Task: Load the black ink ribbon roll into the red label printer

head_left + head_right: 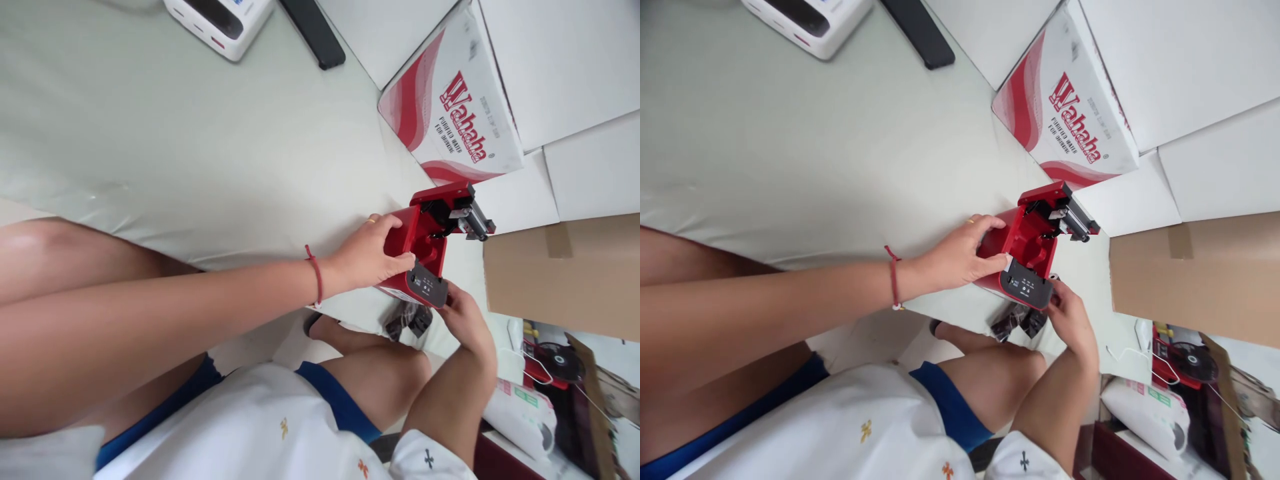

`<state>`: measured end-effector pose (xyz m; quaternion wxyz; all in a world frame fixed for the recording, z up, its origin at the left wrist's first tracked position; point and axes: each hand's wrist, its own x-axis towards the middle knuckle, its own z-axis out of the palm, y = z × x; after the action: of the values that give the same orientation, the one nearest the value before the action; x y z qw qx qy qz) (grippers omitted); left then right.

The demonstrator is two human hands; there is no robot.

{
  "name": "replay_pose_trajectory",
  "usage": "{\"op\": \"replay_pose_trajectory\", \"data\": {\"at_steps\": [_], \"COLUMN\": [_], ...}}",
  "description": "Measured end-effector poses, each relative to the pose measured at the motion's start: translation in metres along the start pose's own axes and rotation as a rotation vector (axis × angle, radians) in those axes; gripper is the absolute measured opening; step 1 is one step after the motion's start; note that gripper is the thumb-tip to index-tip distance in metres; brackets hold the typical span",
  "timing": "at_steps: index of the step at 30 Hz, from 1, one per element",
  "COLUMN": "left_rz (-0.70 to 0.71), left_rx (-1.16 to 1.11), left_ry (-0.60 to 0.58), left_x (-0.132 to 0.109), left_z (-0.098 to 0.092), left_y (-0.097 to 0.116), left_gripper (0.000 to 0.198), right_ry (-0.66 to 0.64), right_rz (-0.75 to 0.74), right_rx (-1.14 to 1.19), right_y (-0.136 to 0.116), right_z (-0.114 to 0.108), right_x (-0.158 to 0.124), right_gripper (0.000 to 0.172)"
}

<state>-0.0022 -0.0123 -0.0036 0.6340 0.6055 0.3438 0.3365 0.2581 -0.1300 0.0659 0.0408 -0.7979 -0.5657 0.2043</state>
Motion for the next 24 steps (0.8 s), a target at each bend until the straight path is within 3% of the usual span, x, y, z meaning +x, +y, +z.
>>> {"op": "replay_pose_trajectory", "data": {"at_steps": [4, 7, 10, 15, 20, 24], "left_rz": [0.003, 0.000, -0.002, -0.039, -0.043, -0.030], "left_rx": [0.036, 0.066, 0.086, 0.074, 0.062, 0.049], "left_ry": [-0.002, 0.001, 0.015, -0.002, 0.009, 0.029], "left_x": [-0.001, -0.003, -0.004, -0.004, -0.004, -0.004], "left_z": [-0.001, -0.001, -0.001, -0.002, -0.001, 0.001], "left_y": [0.003, 0.007, 0.011, 0.014, 0.013, 0.010], "left_gripper": [0.051, 0.047, 0.045, 0.042, 0.036, 0.034], "right_ry": [0.049, 0.147, 0.207, 0.123, 0.085, 0.003], "right_rz": [0.053, 0.167, 0.263, 0.282, 0.283, 0.247], "right_rx": [0.046, 0.042, -0.019, -0.055, -0.086, -0.095], "right_y": [0.002, 0.020, 0.038, 0.052, 0.057, 0.048], "right_z": [0.014, 0.004, -0.008, -0.007, -0.001, -0.013], "right_x": [0.010, 0.007, 0.004, 0.012, 0.027, 0.018], "right_gripper": [0.047, 0.066, 0.068, 0.063, 0.045, 0.051]}}
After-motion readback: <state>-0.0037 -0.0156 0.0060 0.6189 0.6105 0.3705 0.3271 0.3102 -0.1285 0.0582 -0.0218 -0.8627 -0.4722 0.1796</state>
